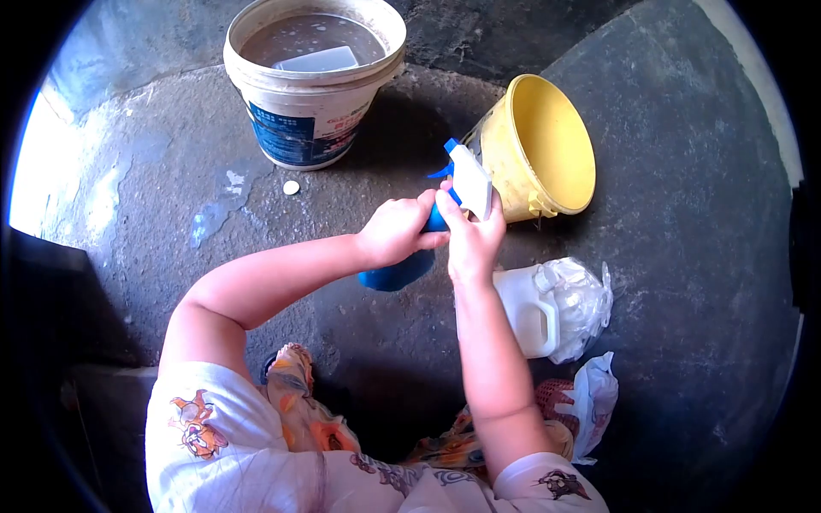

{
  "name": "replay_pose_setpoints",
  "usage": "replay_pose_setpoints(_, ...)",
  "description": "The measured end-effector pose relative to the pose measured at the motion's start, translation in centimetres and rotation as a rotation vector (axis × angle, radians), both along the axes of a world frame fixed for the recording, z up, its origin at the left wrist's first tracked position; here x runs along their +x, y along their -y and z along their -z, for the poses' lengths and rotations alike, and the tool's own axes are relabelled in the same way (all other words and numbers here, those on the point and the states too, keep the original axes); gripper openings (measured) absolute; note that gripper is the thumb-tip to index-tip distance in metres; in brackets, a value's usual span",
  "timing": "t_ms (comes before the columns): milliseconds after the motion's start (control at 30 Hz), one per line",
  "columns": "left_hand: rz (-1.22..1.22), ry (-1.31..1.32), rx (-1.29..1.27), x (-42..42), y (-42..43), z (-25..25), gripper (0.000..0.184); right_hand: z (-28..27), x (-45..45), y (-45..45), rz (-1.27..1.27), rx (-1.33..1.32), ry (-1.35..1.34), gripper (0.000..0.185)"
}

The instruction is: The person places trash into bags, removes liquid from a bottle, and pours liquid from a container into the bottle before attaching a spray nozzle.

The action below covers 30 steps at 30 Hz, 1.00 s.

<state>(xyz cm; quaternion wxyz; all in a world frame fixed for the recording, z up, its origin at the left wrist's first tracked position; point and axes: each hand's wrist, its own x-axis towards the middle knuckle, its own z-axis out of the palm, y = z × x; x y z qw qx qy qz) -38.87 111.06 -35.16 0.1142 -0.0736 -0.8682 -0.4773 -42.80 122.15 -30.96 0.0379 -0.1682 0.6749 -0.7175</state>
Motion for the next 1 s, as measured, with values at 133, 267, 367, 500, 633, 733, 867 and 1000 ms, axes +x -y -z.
replay_pose_setpoints(133, -0.032, 0.037, 0.003, -0.1, 0.2, -0.2, 0.061, -0.2, -0.8, -0.2, -0.234, -0.049, 0.113, 0.041)
replay_pose_setpoints(267, 0.023, -0.001, 0.061, -0.2, 0.6, 0.2, 0.052, -0.2, -1.9, -1.7, -0.335, 0.098, 0.23, 0.037)
replay_pose_setpoints(367, 0.059, 0.051, 0.072, -0.4, 0.8, 0.6, 0.054, 0.6, -3.1, -2.1, -0.49, 0.121, 0.09, 0.036)
replay_pose_setpoints(500, -0.051, 0.117, 0.056, -0.2, -0.2, 1.2, 0.059, 2.1, -4.0, -1.3, -0.477, 0.115, 0.165, 0.028)
replay_pose_setpoints(633, 0.074, 0.145, 0.101, -0.1, 1.2, 1.0, 0.056, 1.8, -4.0, -0.2, -0.533, 0.065, 0.121, 0.02)
replay_pose_setpoints(733, 0.489, 0.26, 0.387, -0.3, 3.5, 0.8, 0.073, -1.0, -3.8, -0.4, -0.629, 0.057, 0.27, 0.016)
replay_pose_setpoints(867, 0.536, 0.359, 0.448, 0.1, 1.7, -0.6, 0.06, -3.6, -3.8, -0.9, -0.66, 0.149, 0.413, 0.022)
replay_pose_setpoints(1000, 0.027, 0.076, 0.528, 2.2, -2.4, -2.0, 0.044, -7.0, -1.2, -0.5, -0.423, 0.289, 0.281, 0.036)
